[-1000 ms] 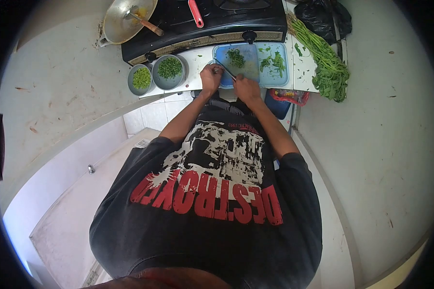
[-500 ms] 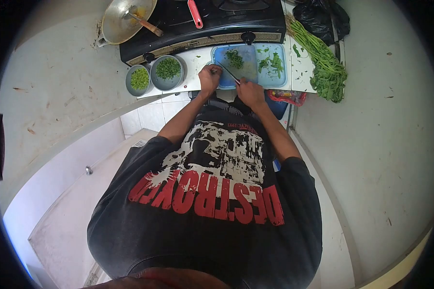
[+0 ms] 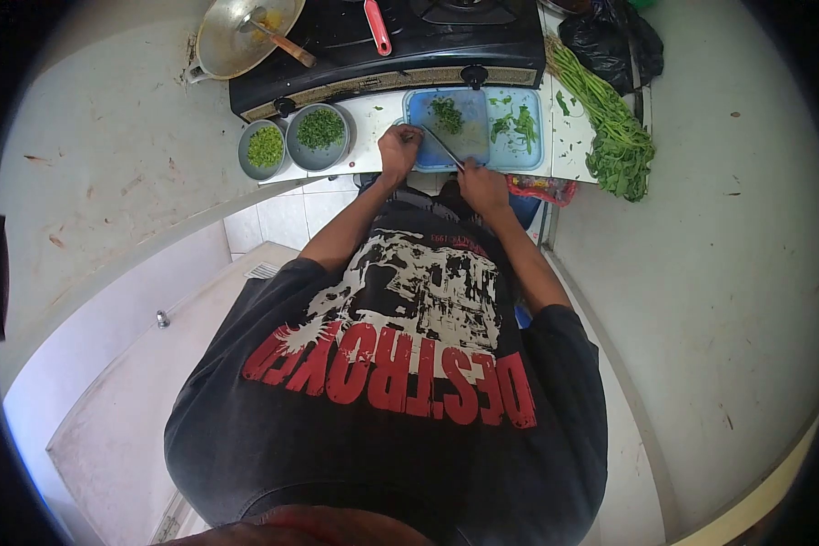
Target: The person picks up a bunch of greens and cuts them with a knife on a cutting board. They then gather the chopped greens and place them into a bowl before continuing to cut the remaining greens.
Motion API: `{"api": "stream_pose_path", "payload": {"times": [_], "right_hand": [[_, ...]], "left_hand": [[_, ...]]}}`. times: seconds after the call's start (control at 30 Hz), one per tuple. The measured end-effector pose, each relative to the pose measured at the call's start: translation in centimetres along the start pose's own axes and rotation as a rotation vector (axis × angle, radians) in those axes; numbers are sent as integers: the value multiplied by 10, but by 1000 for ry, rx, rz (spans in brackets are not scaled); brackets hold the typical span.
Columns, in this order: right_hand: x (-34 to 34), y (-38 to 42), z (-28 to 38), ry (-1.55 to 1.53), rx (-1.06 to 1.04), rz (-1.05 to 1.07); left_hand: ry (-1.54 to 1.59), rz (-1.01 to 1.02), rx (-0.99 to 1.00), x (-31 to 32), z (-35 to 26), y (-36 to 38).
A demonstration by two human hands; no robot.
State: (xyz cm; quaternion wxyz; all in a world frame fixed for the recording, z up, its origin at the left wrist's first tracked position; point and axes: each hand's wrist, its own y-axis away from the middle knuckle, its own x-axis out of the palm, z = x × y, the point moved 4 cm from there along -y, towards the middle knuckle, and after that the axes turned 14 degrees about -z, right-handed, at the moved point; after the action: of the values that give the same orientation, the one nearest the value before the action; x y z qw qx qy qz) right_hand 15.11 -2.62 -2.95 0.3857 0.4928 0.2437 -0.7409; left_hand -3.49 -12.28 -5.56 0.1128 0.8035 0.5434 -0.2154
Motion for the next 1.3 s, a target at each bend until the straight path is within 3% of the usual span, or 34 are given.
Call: {"api": "stream_pose_path", "payload": {"times": [1.3], "right_hand": [[12, -30, 28, -26, -18, -8]], "left_hand": [[-38, 5, -40, -5, -3, -3]]}}
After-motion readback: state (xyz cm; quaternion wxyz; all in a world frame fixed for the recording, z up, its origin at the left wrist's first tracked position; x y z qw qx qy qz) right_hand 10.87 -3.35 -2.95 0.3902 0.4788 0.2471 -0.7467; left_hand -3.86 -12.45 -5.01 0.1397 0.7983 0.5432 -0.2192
